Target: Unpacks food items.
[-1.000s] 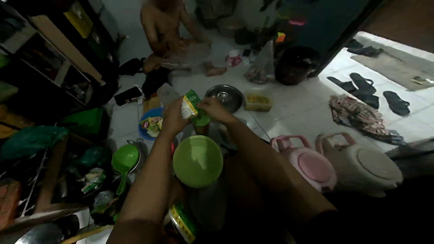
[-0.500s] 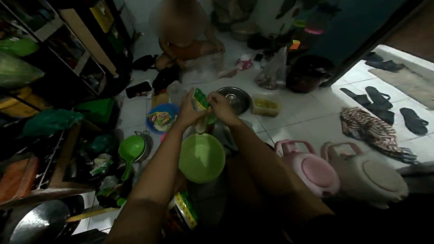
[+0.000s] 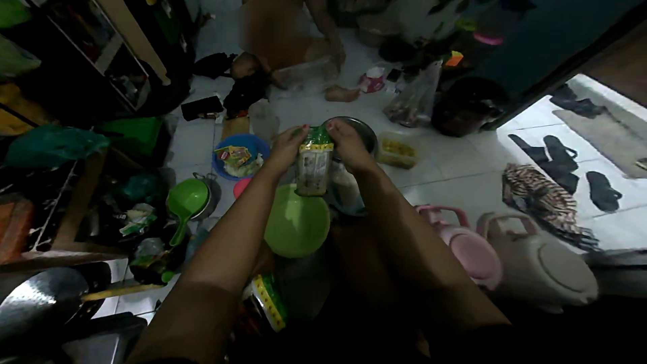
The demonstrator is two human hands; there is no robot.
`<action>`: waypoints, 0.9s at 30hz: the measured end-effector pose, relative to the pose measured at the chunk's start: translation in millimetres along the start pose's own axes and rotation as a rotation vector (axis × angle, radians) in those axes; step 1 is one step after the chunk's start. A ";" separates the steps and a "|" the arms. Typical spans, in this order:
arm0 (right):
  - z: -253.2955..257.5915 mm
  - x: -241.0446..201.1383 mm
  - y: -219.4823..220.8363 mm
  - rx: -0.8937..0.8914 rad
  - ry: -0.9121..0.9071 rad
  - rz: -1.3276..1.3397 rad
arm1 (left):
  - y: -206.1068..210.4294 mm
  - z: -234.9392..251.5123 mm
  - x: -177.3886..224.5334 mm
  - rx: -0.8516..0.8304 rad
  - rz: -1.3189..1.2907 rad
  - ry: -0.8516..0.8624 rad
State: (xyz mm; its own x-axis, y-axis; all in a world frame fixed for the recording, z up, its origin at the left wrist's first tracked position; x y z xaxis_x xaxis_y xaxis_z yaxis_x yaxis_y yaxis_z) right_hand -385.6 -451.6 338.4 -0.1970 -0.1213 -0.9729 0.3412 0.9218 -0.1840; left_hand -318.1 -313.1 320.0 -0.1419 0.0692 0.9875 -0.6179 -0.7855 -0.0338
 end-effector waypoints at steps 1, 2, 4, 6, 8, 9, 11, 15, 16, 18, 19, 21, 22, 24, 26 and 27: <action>0.1 2.1 0.5 0.023 0.015 0.011 | 0.1 0.6 -2.7 0.016 0.006 -0.006; -0.2 3.7 0.0 0.065 0.038 0.027 | 0.5 0.6 -3.5 0.030 0.014 -0.012; -2.2 4.3 -1.8 0.172 0.093 0.027 | 0.9 0.2 -3.7 0.076 0.011 -0.031; -6.4 -0.4 -5.0 0.300 0.077 -0.052 | 0.4 -1.0 -3.3 0.126 -0.003 -0.045; -11.6 -10.4 -3.1 0.354 -0.005 -0.164 | -1.4 -2.8 -3.0 0.188 -0.039 -0.083; -13.3 -14.7 2.1 0.331 -0.022 -0.226 | -2.0 -2.8 -2.9 0.214 -0.067 -0.101; -12.6 -15.3 15.4 0.245 0.009 -0.317 | -1.9 -1.3 -3.2 0.243 -0.130 -0.114; -1.4 -10.2 26.6 0.227 -0.008 -0.384 | 0.4 2.8 -3.2 0.272 -0.207 -0.078; 2.3 -10.3 26.2 0.228 -0.019 -0.388 | 0.5 4.2 -3.3 0.282 -0.209 -0.080; 10.5 -9.9 25.9 0.196 -0.033 -0.389 | -1.0 7.4 -5.3 0.291 -0.201 -0.085; 13.3 -9.7 26.6 0.181 -0.037 -0.405 | -1.7 8.1 -5.5 0.299 -0.190 -0.085; 14.0 -12.0 30.4 0.178 -0.036 -0.523 | -1.6 8.4 -6.0 0.305 -0.120 -0.079; 12.5 -15.3 33.8 0.185 -0.022 -0.619 | -0.8 8.7 -7.1 0.295 -0.064 -0.081; 12.5 -23.1 42.9 0.178 0.032 -0.781 | -0.4 11.9 -5.5 0.272 0.071 -0.090; 13.9 -23.8 51.3 0.134 0.046 -0.849 | -3.9 10.3 -1.0 0.242 0.205 -0.125; 15.2 -22.3 50.1 0.113 0.059 -0.829 | -5.8 8.9 1.1 0.231 0.256 -0.129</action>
State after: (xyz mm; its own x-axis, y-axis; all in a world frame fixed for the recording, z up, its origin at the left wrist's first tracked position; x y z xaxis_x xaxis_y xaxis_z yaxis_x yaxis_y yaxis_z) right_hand -350.1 -408.3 348.8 -0.4717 -0.7210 -0.5076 0.1541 0.4994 -0.8526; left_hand -307.9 -313.9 322.6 -0.1613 -0.2146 0.9633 -0.3824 -0.8863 -0.2614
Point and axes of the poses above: each hand's wrist, its own z-axis towards the middle knuckle, its own y-axis out of the palm, x = y × z, the point moved 8 cm from there along z, towards the middle knuckle, and after that the axes turned 11 degrees about y, right-handed, at the moved point
